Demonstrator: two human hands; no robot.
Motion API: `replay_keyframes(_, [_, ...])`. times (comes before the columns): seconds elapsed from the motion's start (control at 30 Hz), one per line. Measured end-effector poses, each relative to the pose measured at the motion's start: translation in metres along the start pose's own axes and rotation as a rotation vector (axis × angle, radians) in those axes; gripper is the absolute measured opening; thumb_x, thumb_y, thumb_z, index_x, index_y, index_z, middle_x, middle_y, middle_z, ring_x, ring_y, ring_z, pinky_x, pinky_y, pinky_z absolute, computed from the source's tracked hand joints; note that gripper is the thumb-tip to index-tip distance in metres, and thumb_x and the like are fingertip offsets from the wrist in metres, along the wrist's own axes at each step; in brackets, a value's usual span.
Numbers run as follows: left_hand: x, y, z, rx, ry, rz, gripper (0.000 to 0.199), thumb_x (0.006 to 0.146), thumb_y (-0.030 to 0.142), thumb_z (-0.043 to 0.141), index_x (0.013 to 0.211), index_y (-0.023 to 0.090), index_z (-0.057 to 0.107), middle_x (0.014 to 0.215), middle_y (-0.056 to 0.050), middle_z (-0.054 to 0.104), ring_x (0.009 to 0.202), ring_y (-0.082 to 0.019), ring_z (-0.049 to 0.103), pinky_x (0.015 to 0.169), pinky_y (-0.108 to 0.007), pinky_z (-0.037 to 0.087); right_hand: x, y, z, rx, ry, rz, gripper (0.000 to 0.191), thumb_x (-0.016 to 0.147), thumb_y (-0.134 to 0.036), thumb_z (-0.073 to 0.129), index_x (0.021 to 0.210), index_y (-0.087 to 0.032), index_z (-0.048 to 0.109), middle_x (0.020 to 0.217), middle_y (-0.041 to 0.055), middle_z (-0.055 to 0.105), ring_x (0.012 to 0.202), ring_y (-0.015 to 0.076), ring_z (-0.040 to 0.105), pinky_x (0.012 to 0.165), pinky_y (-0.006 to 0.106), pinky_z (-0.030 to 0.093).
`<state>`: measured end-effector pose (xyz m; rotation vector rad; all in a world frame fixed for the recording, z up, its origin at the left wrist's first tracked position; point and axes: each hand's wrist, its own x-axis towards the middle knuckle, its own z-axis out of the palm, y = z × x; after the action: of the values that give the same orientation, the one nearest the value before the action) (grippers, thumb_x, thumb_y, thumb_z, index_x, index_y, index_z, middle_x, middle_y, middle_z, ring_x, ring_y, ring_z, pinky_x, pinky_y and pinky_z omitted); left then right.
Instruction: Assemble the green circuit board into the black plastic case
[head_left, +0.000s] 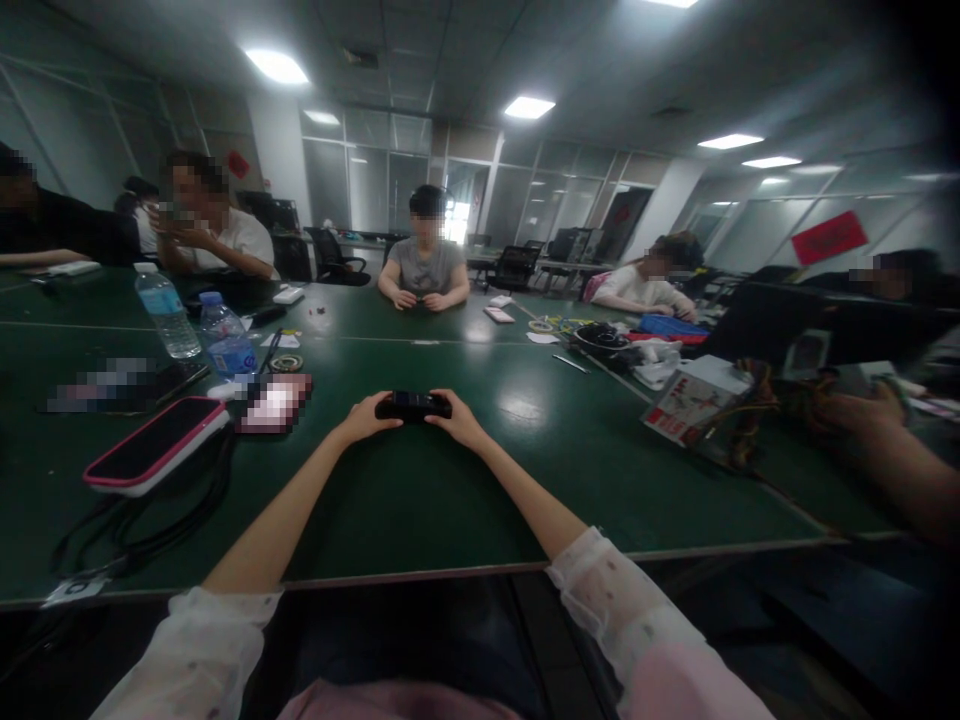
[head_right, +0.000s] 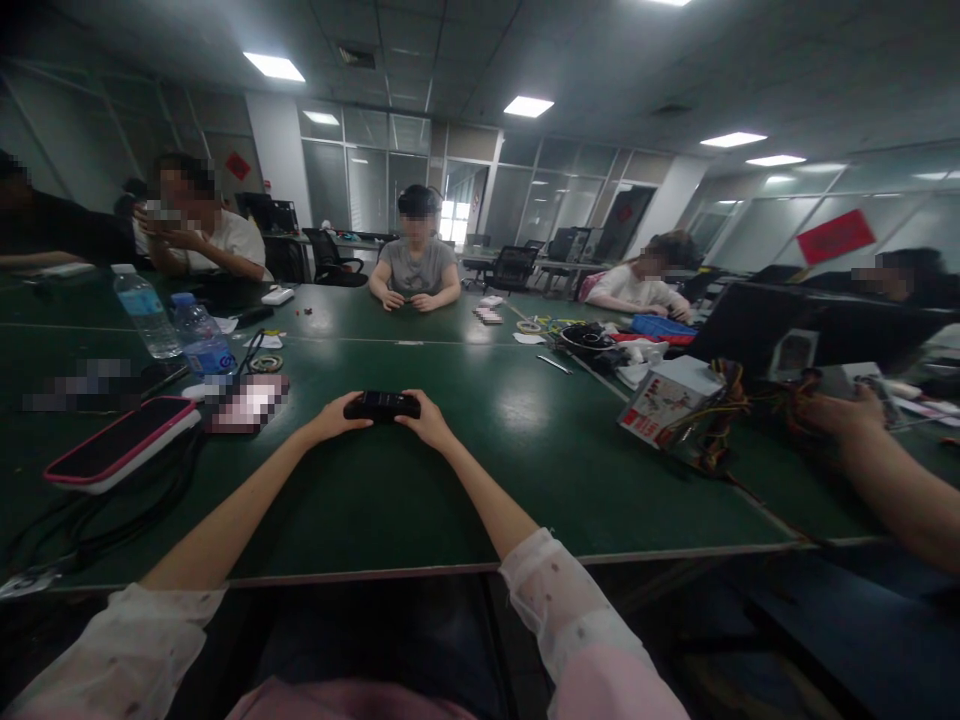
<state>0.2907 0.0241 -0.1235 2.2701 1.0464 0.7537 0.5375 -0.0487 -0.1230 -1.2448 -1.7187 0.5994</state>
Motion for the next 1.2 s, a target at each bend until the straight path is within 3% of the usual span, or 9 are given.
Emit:
replay_keyframes(0.2, [0.001, -0.002, 0.002, -0.046, 0.008, 0.004, 0.068, 0.069, 0.049, 0.072, 0.128, 0.022, 0.051, 0.129, -0.01, 0.059, 0.119, -0.031, 0.055, 0.101, -0.046, 0.04, 0.002, -0.002, -0.003, 0.113, 0.017, 0.027, 0.052, 0.071, -0.034, 0.073, 0.117, -0.021, 0.052, 0.117, 0.0063, 0.06, 0.11, 0.0195, 0.057, 0.098, 0.037, 0.044])
replay_keyframes(0.3, [0.002, -0.004, 0.004, -0.08, -0.001, 0.017, 0.064, 0.07, 0.046, 0.071, 0.126, 0.021, 0.053, 0.126, -0.01, 0.061, 0.117, -0.029, 0.057, 0.1, -0.046, 0.041, 0.007, -0.007, -0.011, 0.171, 0.092, 0.034, 0.052, 0.072, -0.038, 0.072, 0.117, -0.021, 0.052, 0.115, 0.0071, 0.061, 0.108, 0.0201, 0.059, 0.096, 0.037, 0.046])
replay_keyframes(0.47, [0.003, -0.005, 0.004, -0.095, -0.008, 0.032, 0.059, 0.071, 0.043, 0.072, 0.124, 0.021, 0.054, 0.125, -0.009, 0.062, 0.115, -0.027, 0.058, 0.1, -0.044, 0.042, 0.018, -0.002, -0.038, 0.116, 0.518, 0.172, 0.053, 0.077, -0.047, 0.062, 0.118, -0.017, 0.046, 0.112, 0.0116, 0.063, 0.099, 0.0217, 0.062, 0.087, 0.036, 0.051])
replay_keyframes(0.63, [0.001, -0.003, 0.002, -0.094, -0.018, 0.03, 0.056, 0.073, 0.041, 0.071, 0.123, 0.023, 0.055, 0.124, -0.009, 0.061, 0.116, -0.028, 0.057, 0.099, -0.046, 0.042, 0.015, 0.018, -0.054, -0.012, 0.708, 0.236, 0.061, 0.076, -0.043, 0.061, 0.123, -0.013, 0.036, 0.12, 0.0175, 0.056, 0.106, 0.0251, 0.058, 0.094, 0.04, 0.045])
replay_keyframes(0.8, [-0.001, -0.001, 0.0, -0.086, -0.022, 0.042, 0.057, 0.074, 0.043, 0.07, 0.124, 0.022, 0.055, 0.126, -0.01, 0.06, 0.115, -0.028, 0.057, 0.098, -0.046, 0.043, 0.01, 0.03, -0.049, -0.149, 0.703, 0.24, 0.054, 0.071, -0.034, 0.066, 0.116, -0.015, 0.043, 0.114, 0.0157, 0.058, 0.104, 0.0282, 0.057, 0.095, 0.046, 0.042])
replay_keyframes(1.2, [0.0, -0.003, 0.002, -0.08, -0.014, 0.035, 0.057, 0.074, 0.045, 0.069, 0.124, 0.022, 0.055, 0.125, -0.009, 0.061, 0.115, -0.028, 0.057, 0.099, -0.045, 0.042, 0.008, 0.041, -0.04, -0.337, 0.573, 0.198, 0.049, 0.072, -0.027, 0.068, 0.115, -0.016, 0.047, 0.115, 0.0141, 0.057, 0.109, 0.0283, 0.053, 0.098, 0.044, 0.039])
